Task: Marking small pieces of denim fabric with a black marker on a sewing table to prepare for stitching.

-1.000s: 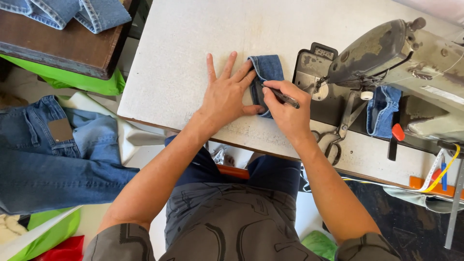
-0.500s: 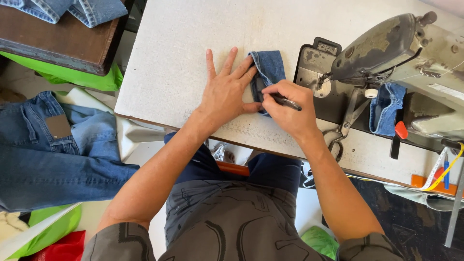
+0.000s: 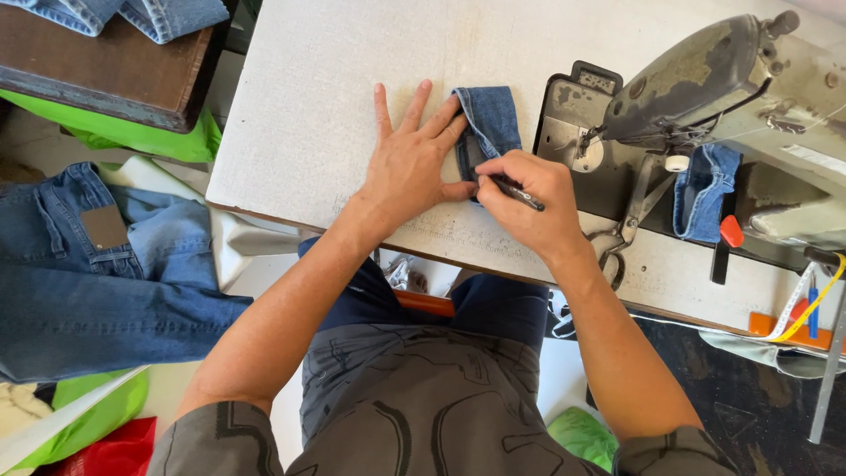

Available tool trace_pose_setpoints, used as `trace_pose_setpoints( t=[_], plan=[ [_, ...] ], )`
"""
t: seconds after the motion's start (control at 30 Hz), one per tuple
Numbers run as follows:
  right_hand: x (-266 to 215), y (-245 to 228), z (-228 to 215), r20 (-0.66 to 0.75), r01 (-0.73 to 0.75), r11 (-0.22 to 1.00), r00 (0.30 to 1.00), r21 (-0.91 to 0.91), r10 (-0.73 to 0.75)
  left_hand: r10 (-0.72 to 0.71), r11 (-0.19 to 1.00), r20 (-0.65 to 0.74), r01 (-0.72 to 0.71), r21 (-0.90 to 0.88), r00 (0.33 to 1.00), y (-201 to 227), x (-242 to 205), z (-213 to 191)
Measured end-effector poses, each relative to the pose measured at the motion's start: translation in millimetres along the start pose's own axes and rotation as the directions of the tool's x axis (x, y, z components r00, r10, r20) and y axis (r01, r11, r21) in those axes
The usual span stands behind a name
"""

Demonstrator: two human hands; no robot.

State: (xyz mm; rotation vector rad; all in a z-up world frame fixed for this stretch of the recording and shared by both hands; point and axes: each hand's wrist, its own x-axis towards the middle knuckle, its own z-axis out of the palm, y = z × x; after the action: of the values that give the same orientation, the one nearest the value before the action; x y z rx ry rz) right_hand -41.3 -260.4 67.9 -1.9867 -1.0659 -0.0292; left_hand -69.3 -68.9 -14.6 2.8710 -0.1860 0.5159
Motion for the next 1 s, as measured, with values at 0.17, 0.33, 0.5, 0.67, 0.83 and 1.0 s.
trace_pose_setpoints(
  t=[0.17,0.33,0.5,0.67,0.83,1.0],
  plan=[
    [-3.1,-5.1,-2.5,-0.021,-0.042,0.999,0.999,-0.01,0.042,0.001,1.0,0.009,-0.001,-0.002,1.0,1.4,-0.2,-4.5],
    [0.4,-1.6,0.4,-0.082,-0.033,0.999,0.996,-0.024,0.031,-0.015,0.996,-0.041,0.011,-0.089,0.999,0.2,8.2,-10.4],
    [23.1,2.2,5.0,-0.248,0.238,0.912,0.911,-0.334,-0.329,-0.023,0.996,-0.177,0.008,-0.086,0.984,3.0,9.9,-10.4],
    [42.3,23.1,13.1,-0.202,0.291,0.918,0.915,-0.268,-0.349,-0.061,0.995,-0.128,0.049,-0.091,0.99,-8.8,15.7,0.1],
    [37.1,28.2,15.2,-0.183,0.101,0.991,0.976,-0.086,-0.115,-0.059,0.998,-0.086,0.059,0.004,0.995,-16.8,16.7,5.2],
    [43.4,30.8,15.8,-0.141,-0.045,0.998,0.989,0.047,0.051,-0.048,0.999,-0.098,0.048,0.0,0.994,-15.9,17.0,2.0]
  ],
)
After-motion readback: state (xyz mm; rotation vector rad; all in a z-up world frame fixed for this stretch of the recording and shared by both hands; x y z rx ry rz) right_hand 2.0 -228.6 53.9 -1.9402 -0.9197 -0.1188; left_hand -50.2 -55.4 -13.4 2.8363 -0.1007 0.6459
